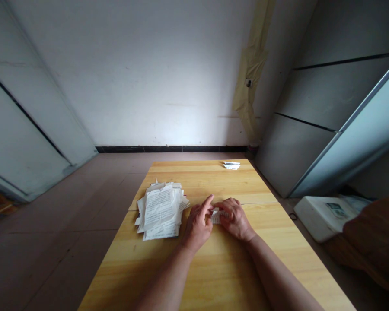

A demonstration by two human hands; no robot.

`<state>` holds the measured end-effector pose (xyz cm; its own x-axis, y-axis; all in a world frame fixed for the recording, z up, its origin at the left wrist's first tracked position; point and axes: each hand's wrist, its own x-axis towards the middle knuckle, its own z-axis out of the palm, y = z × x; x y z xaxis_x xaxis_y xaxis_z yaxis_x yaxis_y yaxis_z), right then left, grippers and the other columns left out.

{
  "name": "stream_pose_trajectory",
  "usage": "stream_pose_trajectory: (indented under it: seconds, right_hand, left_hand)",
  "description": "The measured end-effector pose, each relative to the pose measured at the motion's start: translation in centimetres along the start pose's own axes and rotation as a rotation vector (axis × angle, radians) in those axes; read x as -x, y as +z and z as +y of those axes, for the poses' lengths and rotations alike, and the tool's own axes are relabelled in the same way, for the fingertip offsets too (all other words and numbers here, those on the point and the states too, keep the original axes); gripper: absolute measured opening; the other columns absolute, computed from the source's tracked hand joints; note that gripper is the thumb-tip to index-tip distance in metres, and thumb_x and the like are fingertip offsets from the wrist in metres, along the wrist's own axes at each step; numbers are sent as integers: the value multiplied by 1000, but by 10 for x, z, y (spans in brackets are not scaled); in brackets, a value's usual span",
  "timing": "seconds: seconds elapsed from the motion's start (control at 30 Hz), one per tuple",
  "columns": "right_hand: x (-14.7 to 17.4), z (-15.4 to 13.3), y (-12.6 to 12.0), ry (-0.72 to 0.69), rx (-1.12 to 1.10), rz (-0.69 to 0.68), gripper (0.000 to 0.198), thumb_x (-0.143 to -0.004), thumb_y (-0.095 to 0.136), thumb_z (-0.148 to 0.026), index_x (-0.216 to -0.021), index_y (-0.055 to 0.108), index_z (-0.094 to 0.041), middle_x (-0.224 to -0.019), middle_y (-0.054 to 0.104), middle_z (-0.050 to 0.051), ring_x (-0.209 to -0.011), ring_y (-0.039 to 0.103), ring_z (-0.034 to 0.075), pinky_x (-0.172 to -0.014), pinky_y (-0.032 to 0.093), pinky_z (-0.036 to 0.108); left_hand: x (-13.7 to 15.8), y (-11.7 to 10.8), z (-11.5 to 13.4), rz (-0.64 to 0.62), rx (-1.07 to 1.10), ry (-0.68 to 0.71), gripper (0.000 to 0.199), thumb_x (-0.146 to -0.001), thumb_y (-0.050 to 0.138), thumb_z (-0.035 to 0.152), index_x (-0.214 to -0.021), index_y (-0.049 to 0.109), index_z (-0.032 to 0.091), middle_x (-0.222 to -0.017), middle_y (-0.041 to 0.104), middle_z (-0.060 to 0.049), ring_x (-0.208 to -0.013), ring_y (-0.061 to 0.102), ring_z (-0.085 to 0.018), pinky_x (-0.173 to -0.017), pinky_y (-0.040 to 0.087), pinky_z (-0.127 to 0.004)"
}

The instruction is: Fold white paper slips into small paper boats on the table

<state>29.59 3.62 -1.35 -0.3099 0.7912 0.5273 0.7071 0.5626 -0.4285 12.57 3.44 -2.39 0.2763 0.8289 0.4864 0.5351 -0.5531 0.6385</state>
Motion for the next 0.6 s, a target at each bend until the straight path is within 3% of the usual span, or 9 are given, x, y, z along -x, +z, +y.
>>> stream_pose_trajectory:
  seconds: [0.1, 0.27, 0.4, 0.6]
  right_hand:
    - [-1, 0, -7, -41, -43, 95, 17, -73, 51, -7, -74, 60, -21, -72, 63, 1, -76, 56, 18, -77, 38, 33]
    - [-3, -2, -12, -82, -148, 206, 12, -80, 54, -12, -74, 56, -22, -81, 67, 3, -82, 60, 18, -78, 40, 33]
    - [-2, 0, -10, -118, -154, 178, 10, -84, 52, -16, -76, 56, -22, -83, 68, 4, -85, 62, 18, -78, 41, 34]
    - [12, 10, -21, -151, 15, -25, 15, -80, 49, -11, -79, 61, -21, -93, 69, 6, -95, 59, 21, -86, 39, 39]
  left_hand:
    - [1, -2, -1, -7, -11, 22, 85, -65, 44, -6, -142, 31, 28, -101, 68, 1, -94, 62, -15, -93, 48, -33]
    - [-1, -9, 0, 8, -67, 74, 77, -66, 42, -6, -137, 40, 25, -108, 67, -2, -104, 58, -19, -98, 43, -38]
    - [-4, -13, -1, -24, -131, 138, 60, -66, 44, -6, -115, 62, 24, -108, 68, -2, -109, 56, -20, -98, 42, -39]
    - [-7, -13, 3, -139, -181, 114, 44, -71, 49, -4, -93, 72, 26, -100, 71, -1, -97, 60, -18, -88, 46, -36]
